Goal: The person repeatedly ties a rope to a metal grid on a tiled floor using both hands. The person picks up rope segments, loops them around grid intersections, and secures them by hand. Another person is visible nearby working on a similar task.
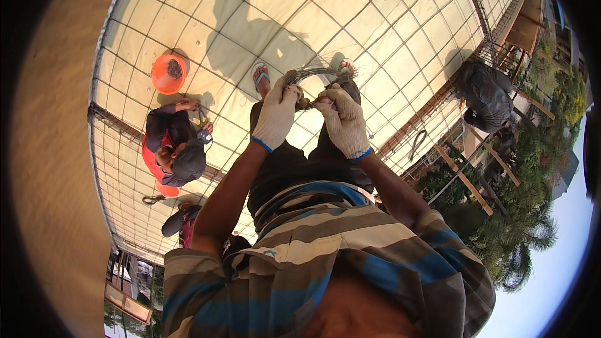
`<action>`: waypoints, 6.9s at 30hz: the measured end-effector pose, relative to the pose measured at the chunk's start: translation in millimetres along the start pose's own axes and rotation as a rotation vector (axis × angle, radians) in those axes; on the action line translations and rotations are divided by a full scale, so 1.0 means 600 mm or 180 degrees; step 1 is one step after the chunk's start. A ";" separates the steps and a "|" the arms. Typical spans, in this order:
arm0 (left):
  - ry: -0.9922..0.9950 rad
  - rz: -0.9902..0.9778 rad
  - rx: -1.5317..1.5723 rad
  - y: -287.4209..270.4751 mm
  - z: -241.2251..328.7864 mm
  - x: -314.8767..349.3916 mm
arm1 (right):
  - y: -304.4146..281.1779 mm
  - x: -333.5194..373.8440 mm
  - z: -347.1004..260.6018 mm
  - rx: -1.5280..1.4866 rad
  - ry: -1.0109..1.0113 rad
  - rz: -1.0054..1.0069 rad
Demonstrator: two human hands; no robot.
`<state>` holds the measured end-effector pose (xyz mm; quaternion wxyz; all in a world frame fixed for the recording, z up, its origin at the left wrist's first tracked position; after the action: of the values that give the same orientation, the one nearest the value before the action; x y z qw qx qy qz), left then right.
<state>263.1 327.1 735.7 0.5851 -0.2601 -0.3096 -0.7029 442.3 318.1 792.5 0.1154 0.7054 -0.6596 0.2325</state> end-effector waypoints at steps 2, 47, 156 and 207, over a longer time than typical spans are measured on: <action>0.0019 -0.0179 0.0004 0.078 0.005 -0.020 | -0.042 0.025 -0.067 -0.0039 -0.0294 -0.0122; 0.1344 0.1864 0.2334 0.287 0.346 -0.033 | -0.482 -0.036 -0.219 0.1325 -0.2100 -0.2388; -0.0211 0.0605 -0.0519 0.188 0.148 0.098 | -0.196 -0.106 -0.299 0.2833 -0.3586 -0.2276; 0.0084 0.1603 -0.3543 -0.138 -0.735 -0.969 | 0.065 -0.717 1.014 0.1347 0.1177 -0.1549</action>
<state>285.0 396.0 4.9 0.5133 -0.5833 0.1825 -0.6025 501.4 405.4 53.7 0.1361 0.7959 -0.3780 0.4530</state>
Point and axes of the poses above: each hand's wrist, its own x-axis away from the middle knuckle, its own y-axis out of the palm, z = x × y, the point moved 2 cm from there along -x, towards the middle knuckle, and after that the axes turned 8 degrees about -x, right-handed, at the moved point
